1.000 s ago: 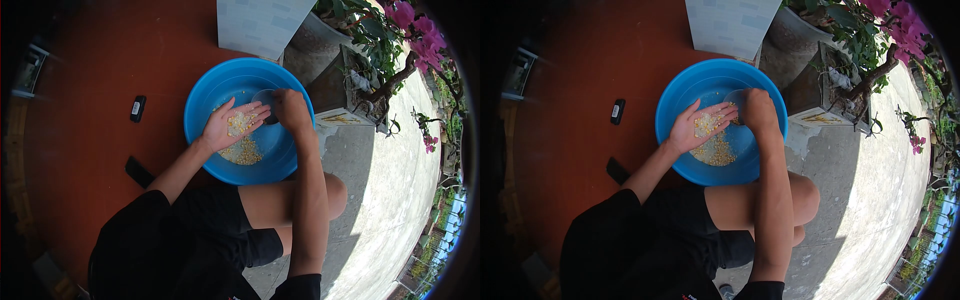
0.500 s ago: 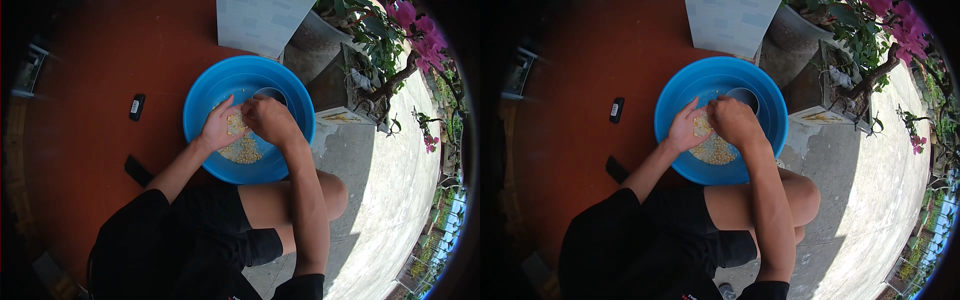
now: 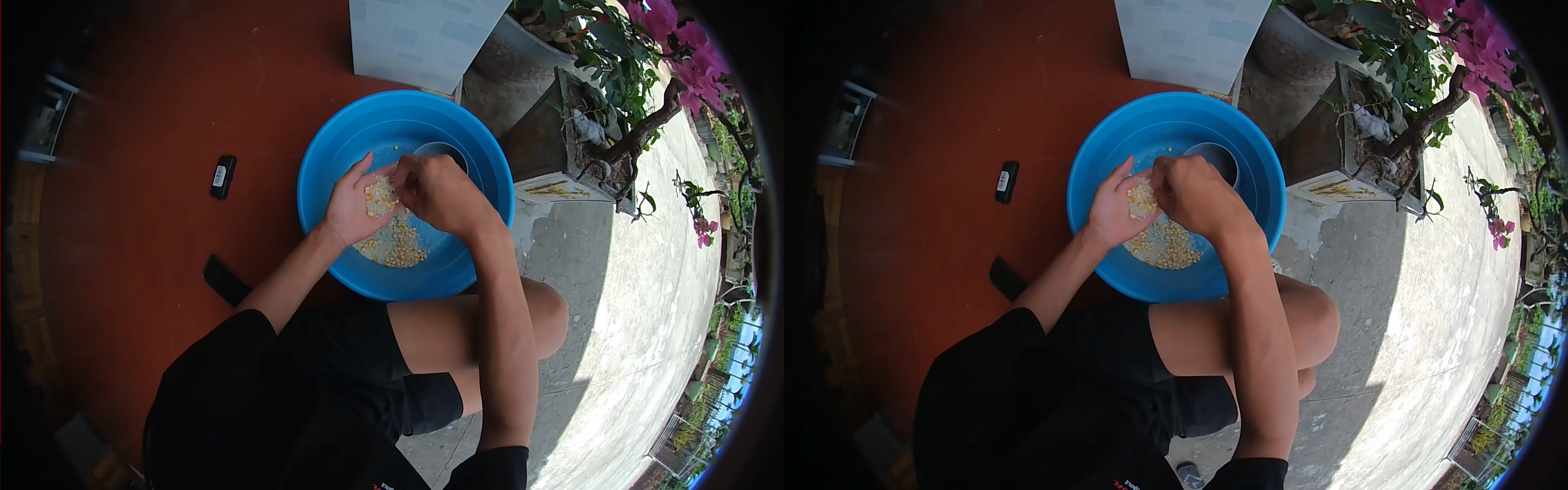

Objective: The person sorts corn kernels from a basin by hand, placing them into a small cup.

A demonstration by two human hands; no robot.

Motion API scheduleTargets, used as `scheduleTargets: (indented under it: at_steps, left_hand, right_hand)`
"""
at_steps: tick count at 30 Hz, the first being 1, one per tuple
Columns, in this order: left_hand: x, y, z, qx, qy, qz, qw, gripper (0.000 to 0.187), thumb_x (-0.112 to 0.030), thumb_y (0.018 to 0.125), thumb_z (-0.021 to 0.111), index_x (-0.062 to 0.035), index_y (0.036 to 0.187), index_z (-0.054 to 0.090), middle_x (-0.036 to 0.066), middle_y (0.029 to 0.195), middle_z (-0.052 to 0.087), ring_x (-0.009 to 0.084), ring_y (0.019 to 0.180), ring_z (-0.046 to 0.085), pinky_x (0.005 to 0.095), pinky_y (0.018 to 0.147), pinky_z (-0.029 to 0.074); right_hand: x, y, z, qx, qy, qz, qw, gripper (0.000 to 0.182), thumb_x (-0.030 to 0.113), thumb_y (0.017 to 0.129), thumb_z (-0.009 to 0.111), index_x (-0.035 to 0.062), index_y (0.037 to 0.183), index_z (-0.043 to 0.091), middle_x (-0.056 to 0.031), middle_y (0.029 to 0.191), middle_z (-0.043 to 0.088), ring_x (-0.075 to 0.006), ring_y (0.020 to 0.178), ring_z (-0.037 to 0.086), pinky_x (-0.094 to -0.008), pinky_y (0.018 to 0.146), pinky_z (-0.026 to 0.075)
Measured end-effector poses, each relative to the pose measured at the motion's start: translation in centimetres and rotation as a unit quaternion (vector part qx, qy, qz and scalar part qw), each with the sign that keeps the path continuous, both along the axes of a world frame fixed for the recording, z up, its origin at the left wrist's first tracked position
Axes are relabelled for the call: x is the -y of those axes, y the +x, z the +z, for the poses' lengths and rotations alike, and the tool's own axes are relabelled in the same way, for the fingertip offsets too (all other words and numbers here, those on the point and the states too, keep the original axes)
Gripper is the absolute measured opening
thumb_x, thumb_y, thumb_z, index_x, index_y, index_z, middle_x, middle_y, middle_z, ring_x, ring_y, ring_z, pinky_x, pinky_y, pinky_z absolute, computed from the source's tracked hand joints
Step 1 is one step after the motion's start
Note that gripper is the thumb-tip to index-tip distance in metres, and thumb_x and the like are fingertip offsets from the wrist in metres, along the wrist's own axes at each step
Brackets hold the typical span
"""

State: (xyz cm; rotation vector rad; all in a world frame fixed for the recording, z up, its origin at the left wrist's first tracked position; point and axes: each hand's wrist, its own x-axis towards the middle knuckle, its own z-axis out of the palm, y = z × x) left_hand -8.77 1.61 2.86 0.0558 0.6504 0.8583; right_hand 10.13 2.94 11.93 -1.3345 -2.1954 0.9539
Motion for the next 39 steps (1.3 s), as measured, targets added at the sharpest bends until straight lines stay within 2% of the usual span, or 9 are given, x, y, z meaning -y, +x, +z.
scheduleTargets:
  at_steps: [3,5,8,14,17,32,35,38,39]
  left_hand:
    - [-0.3,-0.2,-0.5,0.030,0.026,-0.010,0.999,0.070,-0.054,0.113,0.048,-0.0018,0.160,0.048,0.013,0.158,0.055,0.0277,0.150,0.048,0.0465,0.128,0.033]
    - [-0.4,-0.1,-0.4,0.116,0.110,-0.041,0.986,0.072,-0.053,0.115,0.040,0.0008,0.164,0.043,0.015,0.168,0.049,0.0292,0.157,0.042,0.0476,0.131,0.030]
    - [-0.1,0.0,0.6,0.104,0.112,-0.038,0.988,0.075,-0.052,0.117,0.030,0.0036,0.167,0.038,0.017,0.174,0.041,0.0307,0.163,0.034,0.0493,0.134,0.025]
    - [-0.3,0.2,0.2,0.102,0.144,-0.043,0.983,0.075,-0.053,0.116,0.029,0.0017,0.166,0.040,0.015,0.169,0.050,0.0305,0.161,0.038,0.0495,0.133,0.026]
    - [-0.2,0.1,0.3,0.118,0.137,-0.039,0.983,0.078,-0.053,0.117,0.026,0.0056,0.167,0.036,0.019,0.173,0.042,0.0338,0.162,0.035,0.0501,0.134,0.025]
    - [-0.2,0.1,0.3,0.139,0.133,-0.041,0.980,0.081,-0.056,0.116,0.024,0.0061,0.166,0.037,0.020,0.173,0.041,0.0349,0.163,0.034,0.0512,0.134,0.025]
    - [-0.2,0.0,0.1,0.147,0.147,-0.047,0.977,0.080,-0.057,0.115,0.032,0.0048,0.165,0.040,0.019,0.173,0.042,0.0340,0.162,0.035,0.0507,0.134,0.025]
    - [0.0,0.0,0.8,-0.012,0.051,-0.012,0.999,0.083,-0.063,0.110,0.043,-0.0012,0.165,0.044,0.015,0.175,0.038,0.0315,0.164,0.028,0.0501,0.134,0.025]
    - [0.0,-0.1,0.5,-0.033,0.024,-0.008,0.999,0.088,-0.067,0.106,0.049,-0.0037,0.167,0.042,0.013,0.179,0.030,0.0323,0.166,0.022,0.0524,0.134,0.021]
  right_hand:
    - [0.1,-0.3,-0.5,0.032,0.001,0.045,0.998,0.017,0.002,0.086,0.081,-0.0007,0.099,0.071,-0.0194,0.089,0.077,-0.0353,0.088,0.078,-0.0435,0.082,0.060]
    - [0.3,-0.7,-1.0,0.089,-0.002,0.051,0.995,0.018,0.002,0.086,0.081,-0.0002,0.100,0.070,-0.0205,0.092,0.078,-0.0370,0.089,0.078,-0.0452,0.083,0.060]
    - [0.7,-1.2,-1.0,0.117,0.005,0.052,0.992,0.019,0.002,0.084,0.080,0.0003,0.100,0.070,-0.0214,0.094,0.078,-0.0396,0.092,0.077,-0.0479,0.084,0.060]
    - [0.8,-1.7,-1.6,0.116,0.023,0.049,0.992,0.019,0.003,0.084,0.079,0.0008,0.100,0.071,-0.0212,0.093,0.077,-0.0416,0.093,0.076,-0.0497,0.084,0.060]
    - [0.9,-1.8,-1.9,0.108,0.029,0.056,0.992,0.018,0.002,0.084,0.079,0.0010,0.101,0.071,-0.0212,0.091,0.077,-0.0419,0.092,0.077,-0.0495,0.084,0.060]
    - [0.6,-2.1,-1.9,0.129,0.067,0.077,0.986,0.008,0.000,0.083,0.078,0.0014,0.091,0.077,-0.0212,0.087,0.077,-0.0395,0.085,0.077,-0.0469,0.082,0.061]
    - [0.5,-1.9,-2.0,0.096,0.072,0.069,0.990,0.009,-0.001,0.082,0.079,0.0004,0.091,0.077,-0.0209,0.086,0.077,-0.0384,0.083,0.077,-0.0460,0.081,0.061]
    - [-0.2,-1.3,-1.6,0.048,0.041,0.058,0.996,0.010,0.003,0.083,0.075,-0.0009,0.092,0.076,-0.0236,0.090,0.077,-0.0417,0.087,0.077,-0.0489,0.084,0.060]
    - [-0.3,-1.2,-1.0,0.032,0.024,0.054,0.998,0.011,0.004,0.083,0.074,-0.0014,0.092,0.076,-0.0250,0.092,0.077,-0.0436,0.090,0.076,-0.0505,0.086,0.060]
